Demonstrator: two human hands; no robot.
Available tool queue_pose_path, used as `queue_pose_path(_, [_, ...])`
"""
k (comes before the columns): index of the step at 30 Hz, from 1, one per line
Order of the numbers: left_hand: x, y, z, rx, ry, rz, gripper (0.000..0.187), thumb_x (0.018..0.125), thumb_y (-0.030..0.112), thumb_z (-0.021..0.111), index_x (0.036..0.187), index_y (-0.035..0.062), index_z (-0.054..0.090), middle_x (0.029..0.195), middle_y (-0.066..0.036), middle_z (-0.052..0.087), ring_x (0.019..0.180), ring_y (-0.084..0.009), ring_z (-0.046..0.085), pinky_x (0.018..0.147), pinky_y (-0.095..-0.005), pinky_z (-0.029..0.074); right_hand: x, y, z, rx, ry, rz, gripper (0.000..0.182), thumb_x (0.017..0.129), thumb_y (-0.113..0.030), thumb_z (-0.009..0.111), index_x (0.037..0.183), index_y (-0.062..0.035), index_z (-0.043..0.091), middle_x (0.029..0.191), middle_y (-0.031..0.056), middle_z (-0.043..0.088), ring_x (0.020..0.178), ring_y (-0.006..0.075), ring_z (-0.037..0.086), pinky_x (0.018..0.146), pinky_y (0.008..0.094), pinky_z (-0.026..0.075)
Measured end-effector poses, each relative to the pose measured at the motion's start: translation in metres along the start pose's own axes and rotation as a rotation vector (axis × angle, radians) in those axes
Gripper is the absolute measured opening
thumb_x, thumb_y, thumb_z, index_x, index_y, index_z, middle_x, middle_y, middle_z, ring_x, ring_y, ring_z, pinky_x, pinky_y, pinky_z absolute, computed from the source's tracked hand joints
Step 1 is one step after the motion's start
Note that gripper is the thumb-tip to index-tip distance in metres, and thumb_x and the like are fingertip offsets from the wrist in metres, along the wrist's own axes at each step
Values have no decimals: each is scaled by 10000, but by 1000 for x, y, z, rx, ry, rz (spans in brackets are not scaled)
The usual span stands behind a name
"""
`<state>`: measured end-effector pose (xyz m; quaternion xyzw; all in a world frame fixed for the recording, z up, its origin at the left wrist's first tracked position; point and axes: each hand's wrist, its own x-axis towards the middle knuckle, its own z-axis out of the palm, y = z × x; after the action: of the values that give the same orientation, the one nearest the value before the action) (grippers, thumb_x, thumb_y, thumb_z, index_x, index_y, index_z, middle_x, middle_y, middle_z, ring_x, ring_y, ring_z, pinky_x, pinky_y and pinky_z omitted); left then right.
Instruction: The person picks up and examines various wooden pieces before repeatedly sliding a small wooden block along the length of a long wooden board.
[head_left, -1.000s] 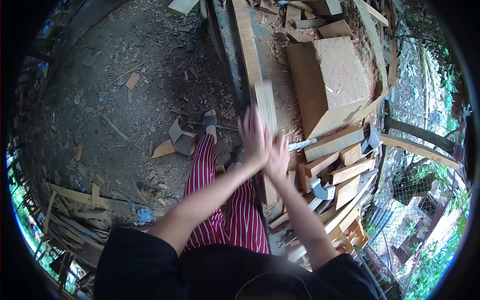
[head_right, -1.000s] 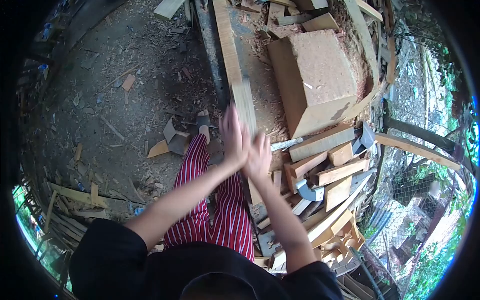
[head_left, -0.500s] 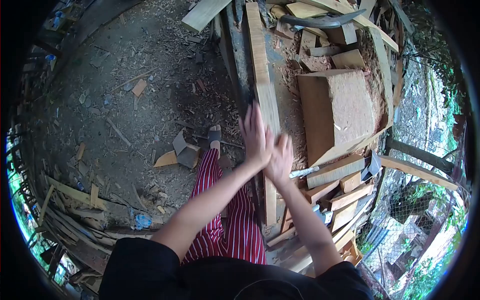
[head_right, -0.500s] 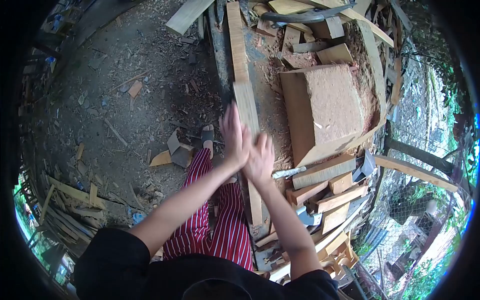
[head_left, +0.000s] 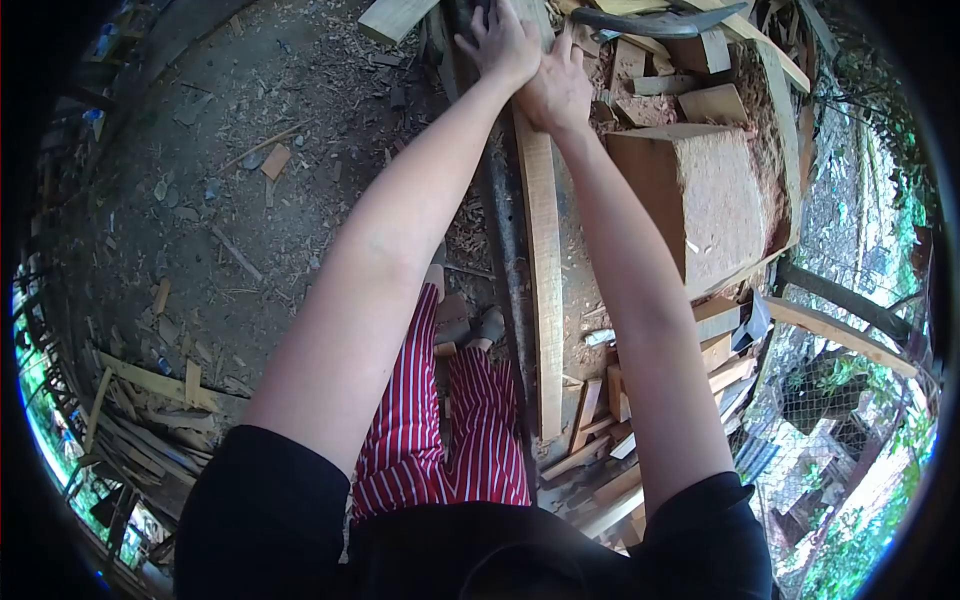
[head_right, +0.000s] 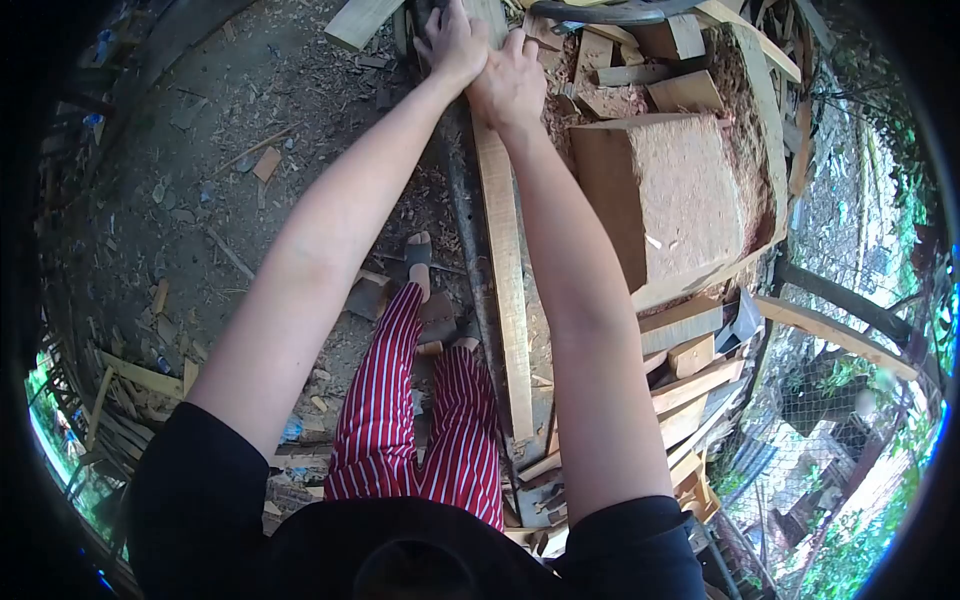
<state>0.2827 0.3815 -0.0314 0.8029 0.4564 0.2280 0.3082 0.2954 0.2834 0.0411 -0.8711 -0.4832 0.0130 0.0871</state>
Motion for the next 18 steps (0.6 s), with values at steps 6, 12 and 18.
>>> queue_pose_path(6, [-178,16,-46,-95,-30,130,686,951,273,452,1529,39,167,1561,-126,289,1449,-345,203,1119,-672,75,-160,-2,-14,159,68,32,475,834,-248,568,1300,-159,555,1069,199,502,992,382,515,778,452,499])
queue_pose_path(12, [-367,25,-99,-335,-158,-38,651,1021,354,406,1518,4,173,1530,-239,268,1403,-381,265,1139,-519,183,-320,8,-62,222,-101,-11,628,845,-144,582,1451,-176,420,993,185,476,867,341,499,698,431,480])
queue_pose_path(18, [-466,28,-118,-162,-315,-131,862,919,466,596,1512,6,172,1415,-246,312,1306,-393,331,1086,-517,264,-277,74,-155,58,358,44,652,873,-95,607,1484,-125,380,907,154,492,800,309,522,656,415,475])
